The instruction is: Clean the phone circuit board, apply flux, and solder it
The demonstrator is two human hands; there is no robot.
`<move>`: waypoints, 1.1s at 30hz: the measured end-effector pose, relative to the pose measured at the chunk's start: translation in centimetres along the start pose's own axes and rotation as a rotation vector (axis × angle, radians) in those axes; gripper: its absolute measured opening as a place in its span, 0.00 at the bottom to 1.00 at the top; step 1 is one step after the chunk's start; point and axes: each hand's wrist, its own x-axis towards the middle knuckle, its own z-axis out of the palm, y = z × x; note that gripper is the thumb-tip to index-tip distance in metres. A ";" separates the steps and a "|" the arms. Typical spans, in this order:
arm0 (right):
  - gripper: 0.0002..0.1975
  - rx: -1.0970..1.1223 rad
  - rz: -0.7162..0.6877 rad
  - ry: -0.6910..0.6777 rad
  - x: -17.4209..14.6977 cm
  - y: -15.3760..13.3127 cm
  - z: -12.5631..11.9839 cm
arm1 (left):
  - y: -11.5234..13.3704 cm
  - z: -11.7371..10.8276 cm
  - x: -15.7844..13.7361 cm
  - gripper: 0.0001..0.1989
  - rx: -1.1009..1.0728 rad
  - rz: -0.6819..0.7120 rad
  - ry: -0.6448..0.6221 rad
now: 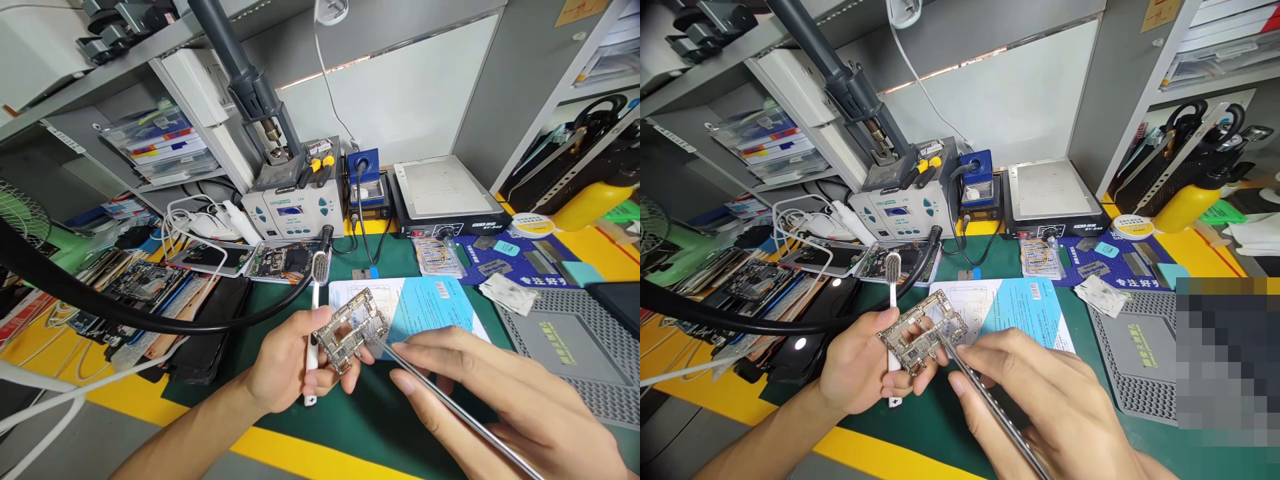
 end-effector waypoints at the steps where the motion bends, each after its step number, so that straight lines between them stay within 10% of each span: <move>1: 0.12 -0.009 0.003 0.005 -0.1 0.0 0.0 | 0.0 0.0 0.0 0.32 -0.001 0.001 0.001; 33: 0.11 -0.039 -0.034 0.003 -0.2 0.4 0.1 | 0.0 -0.3 0.1 0.35 0.018 -0.030 0.002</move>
